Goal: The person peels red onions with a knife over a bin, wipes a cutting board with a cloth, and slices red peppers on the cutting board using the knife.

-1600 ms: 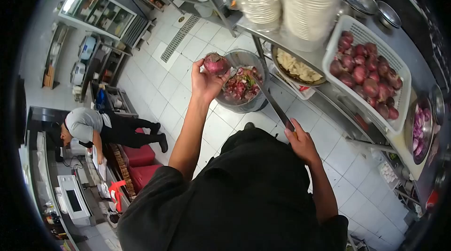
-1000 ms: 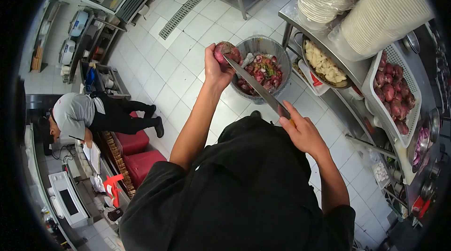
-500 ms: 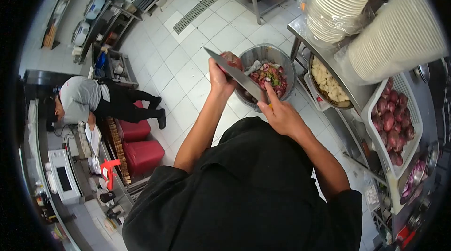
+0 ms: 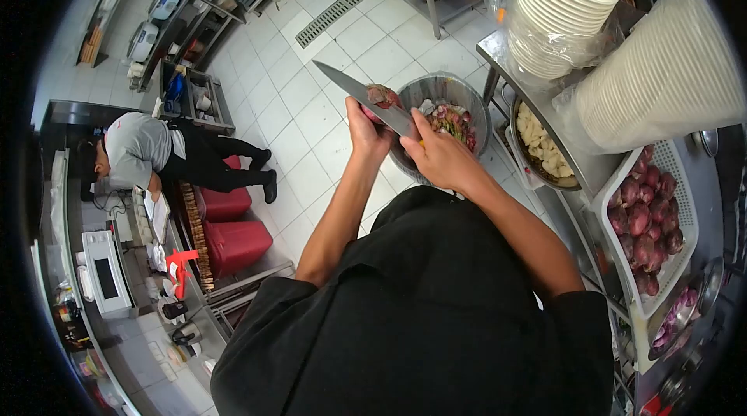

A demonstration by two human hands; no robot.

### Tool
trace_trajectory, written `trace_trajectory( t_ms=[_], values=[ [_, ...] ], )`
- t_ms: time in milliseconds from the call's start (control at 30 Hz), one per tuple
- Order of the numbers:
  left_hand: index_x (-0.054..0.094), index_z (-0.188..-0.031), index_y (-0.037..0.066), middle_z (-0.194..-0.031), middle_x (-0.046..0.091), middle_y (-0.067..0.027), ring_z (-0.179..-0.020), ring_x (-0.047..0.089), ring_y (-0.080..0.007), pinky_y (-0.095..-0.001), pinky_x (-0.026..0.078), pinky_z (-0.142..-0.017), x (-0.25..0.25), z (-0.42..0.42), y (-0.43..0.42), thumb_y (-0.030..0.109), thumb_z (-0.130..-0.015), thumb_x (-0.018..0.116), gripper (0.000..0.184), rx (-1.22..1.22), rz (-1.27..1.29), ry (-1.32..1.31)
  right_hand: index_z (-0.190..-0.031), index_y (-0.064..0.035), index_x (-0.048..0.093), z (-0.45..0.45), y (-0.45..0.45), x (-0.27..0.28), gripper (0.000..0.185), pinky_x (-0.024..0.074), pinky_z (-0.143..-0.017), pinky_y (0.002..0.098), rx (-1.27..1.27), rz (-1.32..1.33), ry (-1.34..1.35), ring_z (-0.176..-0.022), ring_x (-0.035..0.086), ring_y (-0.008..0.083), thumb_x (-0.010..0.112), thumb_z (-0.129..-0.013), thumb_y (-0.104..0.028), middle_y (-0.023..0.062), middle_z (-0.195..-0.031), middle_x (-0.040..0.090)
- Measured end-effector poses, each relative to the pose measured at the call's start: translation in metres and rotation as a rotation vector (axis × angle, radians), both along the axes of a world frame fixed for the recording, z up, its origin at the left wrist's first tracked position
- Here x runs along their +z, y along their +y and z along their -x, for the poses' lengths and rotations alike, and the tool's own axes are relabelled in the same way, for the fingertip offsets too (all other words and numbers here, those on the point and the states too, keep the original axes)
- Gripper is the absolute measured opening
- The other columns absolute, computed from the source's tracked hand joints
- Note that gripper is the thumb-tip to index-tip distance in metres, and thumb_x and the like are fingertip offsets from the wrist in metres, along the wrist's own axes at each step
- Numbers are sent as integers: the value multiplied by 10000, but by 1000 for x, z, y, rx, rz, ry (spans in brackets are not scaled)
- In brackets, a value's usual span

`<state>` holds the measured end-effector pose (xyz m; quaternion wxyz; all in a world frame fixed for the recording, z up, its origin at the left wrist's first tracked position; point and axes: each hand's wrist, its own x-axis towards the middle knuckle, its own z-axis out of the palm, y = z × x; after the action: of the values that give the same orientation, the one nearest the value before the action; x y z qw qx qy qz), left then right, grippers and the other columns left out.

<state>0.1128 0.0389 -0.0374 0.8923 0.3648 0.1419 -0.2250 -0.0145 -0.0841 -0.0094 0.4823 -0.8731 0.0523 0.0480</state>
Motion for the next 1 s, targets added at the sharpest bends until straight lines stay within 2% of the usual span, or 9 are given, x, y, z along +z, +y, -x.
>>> trace_trajectory(
  t_ms=[167,333,467,700,733,800,900,933,1000],
  values=[
    [551,-892,47,-843,614,-112,-814,587,-233,-373,501,-766,-11,1,-2,370,-951,377,372,113,-6,-127,-1500,30,288,-21,12,1,678,440,-978,455,-3,-20,40,-1171,569,460,448,-1019,-419,341,-1206,600],
    [574,-961,44,-897,640,-118,-859,611,-248,-382,520,-789,-21,-15,5,399,-976,369,409,95,24,-255,-1513,21,252,-33,24,5,698,459,-929,480,-17,31,20,-1061,602,489,454,-1010,-419,336,-1060,643],
    [599,-1053,33,-1024,666,-135,-965,643,-264,-415,541,-872,-26,-27,30,515,-1003,370,536,-183,185,-137,-1525,7,222,-38,11,12,732,475,-862,536,61,175,-35,-915,638,499,442,-993,-445,318,-905,671],
    [600,-1080,39,-1067,670,-126,-995,645,-257,-430,527,-897,-21,-5,25,463,-1001,363,492,-164,185,-104,-1526,-25,256,-49,15,-5,709,455,-880,546,28,136,-99,-932,619,525,460,-987,-438,328,-936,665],
    [581,-1065,62,-1045,658,-82,-969,640,-227,-373,516,-906,-21,5,17,414,-997,407,399,-143,223,-84,-1518,-25,280,-56,12,-13,694,477,-831,531,-12,83,-141,-886,637,499,463,-987,-433,312,-915,670],
    [585,-1106,71,-1085,660,-86,-1003,632,-230,-396,501,-920,-20,12,14,435,-981,412,422,-116,144,-99,-1502,-25,328,-69,3,-28,666,522,-732,500,-102,-28,-227,-792,673,447,469,-988,-424,281,-874,682],
    [586,-1144,82,-1135,655,-94,-1051,616,-254,-440,476,-939,-14,9,19,484,-963,406,477,-217,104,-74,-1484,-40,387,-56,-3,20,616,513,-511,390,-106,-346,107,-590,633,246,475,-996,-405,166,-779,651],
    [585,-1148,85,-1143,653,-93,-1056,612,-259,-448,472,-937,-8,6,21,496,-959,410,486,-254,95,-76,-1493,-89,403,-55,-5,20,582,424,-390,274,-104,-456,131,-492,484,96,479,-1009,-403,57,-714,551],
    [586,-1152,91,-1145,652,-93,-1062,608,-268,-461,468,-929,2,6,25,518,-950,413,503,-294,66,-72,-1498,-121,408,-56,-6,22,571,425,-402,270,-101,-519,176,-506,467,86,479,-1013,-414,34,-706,521]
  ],
)
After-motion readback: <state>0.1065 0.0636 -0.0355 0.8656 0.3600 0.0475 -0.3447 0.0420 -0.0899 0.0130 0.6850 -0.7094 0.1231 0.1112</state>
